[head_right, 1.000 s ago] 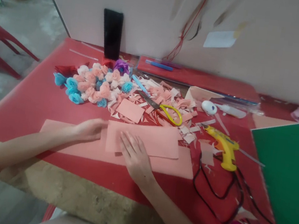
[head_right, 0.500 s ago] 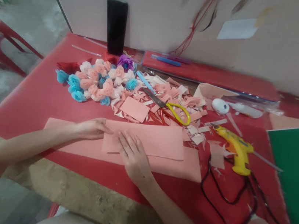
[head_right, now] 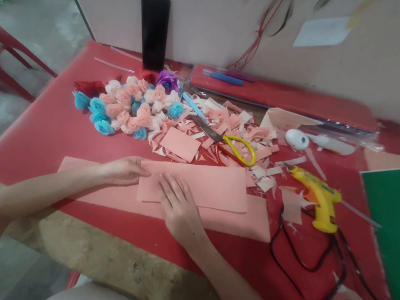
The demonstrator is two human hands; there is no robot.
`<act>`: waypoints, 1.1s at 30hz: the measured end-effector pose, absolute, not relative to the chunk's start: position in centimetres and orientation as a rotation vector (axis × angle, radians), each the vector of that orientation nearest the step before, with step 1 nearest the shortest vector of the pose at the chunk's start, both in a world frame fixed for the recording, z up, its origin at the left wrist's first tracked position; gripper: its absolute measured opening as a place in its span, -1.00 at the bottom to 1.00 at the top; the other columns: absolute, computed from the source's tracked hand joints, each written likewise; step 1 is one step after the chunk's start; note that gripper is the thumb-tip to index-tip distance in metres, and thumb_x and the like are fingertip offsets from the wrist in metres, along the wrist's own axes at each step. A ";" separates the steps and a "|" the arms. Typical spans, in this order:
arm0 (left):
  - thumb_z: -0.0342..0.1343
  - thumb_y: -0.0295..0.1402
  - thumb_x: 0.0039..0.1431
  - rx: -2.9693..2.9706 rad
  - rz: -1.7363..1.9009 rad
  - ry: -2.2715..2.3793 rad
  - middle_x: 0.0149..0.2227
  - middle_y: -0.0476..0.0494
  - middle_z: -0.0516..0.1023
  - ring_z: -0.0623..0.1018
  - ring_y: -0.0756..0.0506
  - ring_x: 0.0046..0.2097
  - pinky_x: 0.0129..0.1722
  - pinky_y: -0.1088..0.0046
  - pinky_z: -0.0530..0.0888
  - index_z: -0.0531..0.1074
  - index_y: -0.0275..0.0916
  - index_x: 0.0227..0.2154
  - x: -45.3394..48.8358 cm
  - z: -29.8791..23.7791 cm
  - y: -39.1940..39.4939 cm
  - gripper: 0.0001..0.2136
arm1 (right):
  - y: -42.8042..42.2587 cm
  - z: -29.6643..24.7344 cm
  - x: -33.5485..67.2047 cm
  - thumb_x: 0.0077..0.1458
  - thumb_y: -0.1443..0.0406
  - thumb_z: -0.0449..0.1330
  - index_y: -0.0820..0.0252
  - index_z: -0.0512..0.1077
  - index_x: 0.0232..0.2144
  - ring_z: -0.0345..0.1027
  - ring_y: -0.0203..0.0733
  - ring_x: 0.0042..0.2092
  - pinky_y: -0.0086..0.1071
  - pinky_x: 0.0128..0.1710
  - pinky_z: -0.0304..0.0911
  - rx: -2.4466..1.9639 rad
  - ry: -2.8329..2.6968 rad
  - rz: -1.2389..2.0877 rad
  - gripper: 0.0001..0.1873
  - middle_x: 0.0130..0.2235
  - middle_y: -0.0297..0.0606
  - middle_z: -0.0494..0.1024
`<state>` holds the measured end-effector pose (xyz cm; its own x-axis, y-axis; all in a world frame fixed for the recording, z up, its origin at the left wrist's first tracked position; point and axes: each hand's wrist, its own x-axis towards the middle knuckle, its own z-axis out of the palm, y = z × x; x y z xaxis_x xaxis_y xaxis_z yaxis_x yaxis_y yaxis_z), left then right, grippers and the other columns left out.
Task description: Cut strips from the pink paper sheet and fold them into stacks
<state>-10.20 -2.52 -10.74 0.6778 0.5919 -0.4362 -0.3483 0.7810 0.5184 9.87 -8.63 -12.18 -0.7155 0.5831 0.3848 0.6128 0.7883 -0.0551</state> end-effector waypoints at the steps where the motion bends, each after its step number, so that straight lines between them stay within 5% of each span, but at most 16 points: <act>1: 0.19 -0.64 -0.11 0.421 0.541 0.629 -0.47 -0.18 0.60 0.58 -0.05 -0.34 -0.20 0.49 0.39 0.54 -0.41 -0.43 -10.2 -10.8 -2.5 -0.87 | -8.7 -12.1 9.9 0.07 0.46 -0.03 0.46 0.35 0.01 0.06 0.01 0.21 -0.07 0.10 0.11 -0.904 -2.584 -0.082 -0.56 0.05 0.01 0.43; 9: 0.18 -0.58 -0.09 0.505 0.545 0.704 -0.41 -0.16 0.61 0.56 -0.02 -0.35 -0.22 0.50 0.36 0.54 -0.37 -0.33 -10.1 -11.2 -3.0 -0.80 | -5.6 -10.9 14.2 0.11 0.31 0.02 0.32 0.22 0.10 0.29 0.06 -0.01 -0.03 -0.04 0.23 -1.457 -2.170 -0.121 -0.51 -0.06 0.07 0.44; 15: 0.21 -0.52 -0.09 0.568 0.546 0.727 -0.36 -0.10 0.61 0.55 -0.01 -0.29 -0.19 0.51 0.35 0.52 -0.31 -0.23 -10.0 -11.0 -3.4 -0.72 | -3.7 -10.2 20.4 -0.19 0.07 0.22 0.48 0.25 0.03 0.26 0.25 -0.02 0.14 0.02 0.09 -1.933 -1.700 0.230 -0.21 -0.09 0.24 0.40; 18: 0.23 -0.50 -0.11 0.574 0.547 0.706 -0.39 -0.11 0.60 0.55 -0.03 -0.28 -0.19 0.51 0.35 0.53 -0.32 -0.25 -10.1 -11.1 -3.4 -0.73 | -3.9 -10.2 21.7 -0.39 0.01 0.31 0.35 0.24 0.01 0.35 0.11 -0.12 0.02 -0.04 0.19 -1.918 -1.348 0.666 -0.09 -0.19 0.11 0.47; 24: 0.22 -0.50 -0.09 0.597 0.533 0.727 -0.29 -0.18 0.60 0.55 -0.05 -0.23 -0.16 0.49 0.35 0.51 -0.34 -0.21 -10.3 -11.3 -3.4 -0.71 | -3.9 -10.2 21.8 -0.45 -0.03 0.31 0.18 0.33 -0.13 0.41 -0.01 -0.21 -0.21 -0.30 0.35 -1.842 -1.179 1.057 -0.22 -0.26 -0.01 0.51; 33: 0.27 -0.49 -0.15 0.602 0.541 0.726 -0.32 -0.16 0.61 0.56 -0.04 -0.25 -0.13 0.49 0.36 0.53 -0.35 -0.26 -10.4 -11.3 -3.3 -0.71 | -4.0 -8.5 21.2 -0.61 0.14 0.41 -0.01 0.38 -0.17 0.41 -0.09 -0.12 -0.33 -0.23 0.38 -1.858 -1.054 1.359 -0.23 -0.22 -0.23 0.55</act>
<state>-10.41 -3.35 -11.32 0.6289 0.6382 -0.4441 -0.2420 0.7035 0.6682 21.22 -4.02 -8.52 0.1604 0.8634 -0.4783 0.2488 -0.5043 -0.8269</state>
